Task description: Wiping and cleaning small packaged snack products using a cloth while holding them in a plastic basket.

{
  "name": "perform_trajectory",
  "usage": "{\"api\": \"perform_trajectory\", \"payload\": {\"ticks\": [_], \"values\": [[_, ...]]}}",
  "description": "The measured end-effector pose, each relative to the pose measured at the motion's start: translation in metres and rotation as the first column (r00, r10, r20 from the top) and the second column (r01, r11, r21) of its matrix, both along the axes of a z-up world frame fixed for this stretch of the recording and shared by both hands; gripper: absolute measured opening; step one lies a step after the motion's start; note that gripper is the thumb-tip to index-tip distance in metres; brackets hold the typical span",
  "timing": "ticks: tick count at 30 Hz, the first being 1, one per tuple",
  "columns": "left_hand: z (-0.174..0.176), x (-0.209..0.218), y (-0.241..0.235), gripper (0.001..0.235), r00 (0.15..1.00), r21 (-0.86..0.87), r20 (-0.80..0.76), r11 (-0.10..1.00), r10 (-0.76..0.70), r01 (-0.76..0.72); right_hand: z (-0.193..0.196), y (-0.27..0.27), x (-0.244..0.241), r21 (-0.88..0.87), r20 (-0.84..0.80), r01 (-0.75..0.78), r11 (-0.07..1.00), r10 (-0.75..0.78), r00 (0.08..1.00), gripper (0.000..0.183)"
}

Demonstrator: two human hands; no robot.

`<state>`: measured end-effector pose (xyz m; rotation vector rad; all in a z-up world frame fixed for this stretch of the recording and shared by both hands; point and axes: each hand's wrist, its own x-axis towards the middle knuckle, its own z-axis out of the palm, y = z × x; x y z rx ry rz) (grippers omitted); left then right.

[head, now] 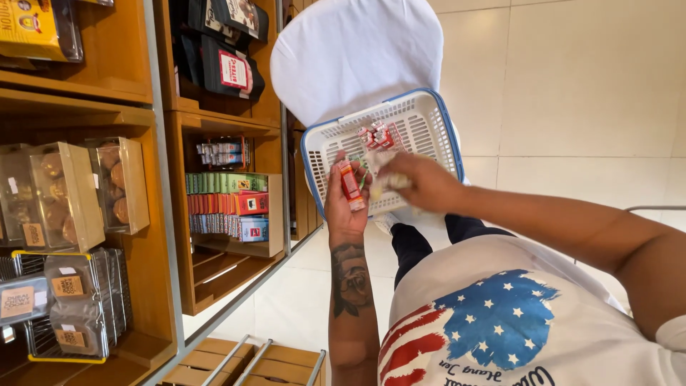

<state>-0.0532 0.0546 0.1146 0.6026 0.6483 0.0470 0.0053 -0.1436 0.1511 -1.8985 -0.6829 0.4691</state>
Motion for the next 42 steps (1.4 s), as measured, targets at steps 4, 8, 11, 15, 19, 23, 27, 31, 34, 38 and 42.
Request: {"api": "perform_trajectory", "payload": {"ticks": [4,8,11,15,19,23,27,31,34,38,42], "values": [[-0.002,-0.006,-0.006,0.04,1.0,0.018,0.011,1.0,0.022,-0.022,0.035,0.012,0.0,0.096,-0.15,0.228,0.969,-0.212,0.966,0.032],[-0.001,-0.001,-0.016,0.043,1.0,-0.18,0.011,0.983,0.027,-0.025,0.044,0.027,-0.019,0.127,-0.031,-0.003,0.992,0.007,0.999,0.034],[-0.028,-0.014,-0.014,0.05,0.998,-0.234,-0.061,0.972,-0.001,-0.014,0.018,0.04,-0.004,0.121,0.107,0.014,0.993,-0.027,0.994,0.035],[0.019,-0.007,-0.027,0.063,0.998,-0.19,0.039,0.98,-0.051,0.057,-0.002,0.048,0.009,0.118,0.098,0.136,0.984,-0.148,0.984,0.032],[0.033,-0.003,-0.01,0.062,0.997,-0.174,-0.049,0.983,-0.067,0.057,0.017,0.043,-0.024,0.079,0.115,-0.049,0.996,0.04,0.993,0.038],[0.011,-0.017,-0.004,0.053,0.999,-0.149,0.032,0.988,-0.023,0.027,0.008,0.04,-0.037,-0.032,0.106,-0.129,0.991,0.132,0.986,0.035],[-0.068,-0.048,-0.009,0.048,0.992,-0.147,-0.104,0.988,-0.073,0.057,-0.029,0.042,-0.015,-0.072,0.047,0.007,0.997,-0.004,0.999,0.033],[-0.064,-0.05,-0.02,0.044,0.987,-0.086,-0.103,0.989,-0.125,0.117,-0.056,0.041,-0.001,-0.11,-0.084,0.11,0.988,-0.12,0.989,0.03],[-0.077,-0.054,-0.021,0.036,0.96,-0.047,-0.203,0.981,-0.193,0.187,-0.077,0.04,-0.001,-0.37,-0.332,0.077,0.926,-0.209,0.92,0.035],[-0.141,-0.07,-0.01,0.035,0.932,-0.048,-0.324,0.987,-0.16,0.153,-0.106,0.04,-0.02,-0.455,-0.453,-0.022,0.89,-0.21,0.866,0.037],[-0.227,-0.081,0.012,0.037,0.873,0.061,-0.488,0.998,0.018,0.014,-0.149,0.058,-0.041,-0.45,-0.534,-0.04,0.892,-0.233,0.813,0.035]]}}
